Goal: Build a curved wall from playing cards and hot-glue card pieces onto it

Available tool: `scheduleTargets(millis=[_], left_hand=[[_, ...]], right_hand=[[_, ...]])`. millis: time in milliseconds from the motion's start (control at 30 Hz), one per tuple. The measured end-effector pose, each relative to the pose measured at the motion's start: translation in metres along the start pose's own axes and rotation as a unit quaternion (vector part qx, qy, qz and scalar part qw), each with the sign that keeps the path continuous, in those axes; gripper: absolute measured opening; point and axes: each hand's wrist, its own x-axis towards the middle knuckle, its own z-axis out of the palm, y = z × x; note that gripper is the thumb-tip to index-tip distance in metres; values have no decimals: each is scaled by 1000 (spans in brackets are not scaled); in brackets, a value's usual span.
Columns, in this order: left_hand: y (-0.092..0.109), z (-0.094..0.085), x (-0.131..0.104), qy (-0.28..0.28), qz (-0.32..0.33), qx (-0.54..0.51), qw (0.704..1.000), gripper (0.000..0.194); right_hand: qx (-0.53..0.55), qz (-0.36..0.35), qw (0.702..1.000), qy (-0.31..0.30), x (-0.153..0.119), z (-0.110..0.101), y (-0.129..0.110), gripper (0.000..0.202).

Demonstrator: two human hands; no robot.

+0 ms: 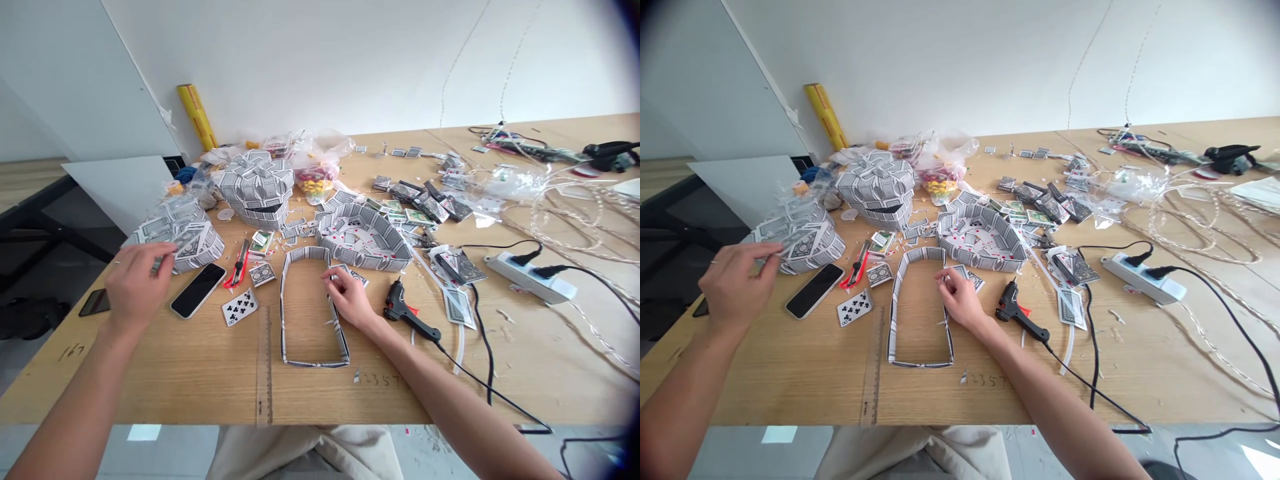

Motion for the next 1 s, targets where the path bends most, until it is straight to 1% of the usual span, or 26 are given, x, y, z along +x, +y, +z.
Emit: scheduleTargets(millis=[67,133,200,267,333,367,433,467,533,600,633,733,800,867,933,1000], left_hand=[[26,-5,-9,-2,30,-70,997,4],[54,-9,-22,-18,45,-121,992,8],[79,-11,-38,-23,45,-162,986,12],[97,-14,-56,-13,65,-202,977,20],[109,-18,-74,-37,53,-244,968,26],[113,-20,-82,-51,36,-261,963,27],[115,-24,-96,-79,-3,-291,953,28],[115,-25,-101,-90,-24,-305,948,28],[113,-26,-111,-103,-63,-335,935,28],[111,-24,-118,-100,-96,-364,921,27],[110,-22,-121,-96,-109,-376,915,27],[112,-16,-127,-88,-133,-402,902,26],[114,-13,-128,-97,-138,-415,894,24],[118,-13,-122,-114,-130,-434,884,22],[123,-15,-109,-137,-104,-465,868,20],[130,-19,-94,-161,-65,-497,850,20]], right_hand=[[-8,-6,1000,0,0,-2,-1,16],[-24,-18,1000,3,1,-5,-3,18],[-43,-40,998,16,2,-10,-8,21],[-59,-69,995,36,1,-18,-18,22],[-68,-102,991,50,-3,-25,-34,20],[-71,-119,989,53,-6,-29,-43,18],[-75,-143,986,36,-17,-35,-62,15],[-79,-147,986,18,-24,-37,-71,15],[-89,-173,980,-40,-41,-39,-85,13],[-121,-194,968,-106,-59,-37,-92,11],[-139,-198,962,-126,-68,-34,-93,11],[-201,-212,940,-177,-91,-22,-92,21],[-252,-221,920,-204,-100,-13,-90,21],[-294,-219,905,-216,-103,-5,-88,14],[-315,-216,897,-223,-101,0,-87,12],[-318,-215,895,-227,-98,3,-88,14]])
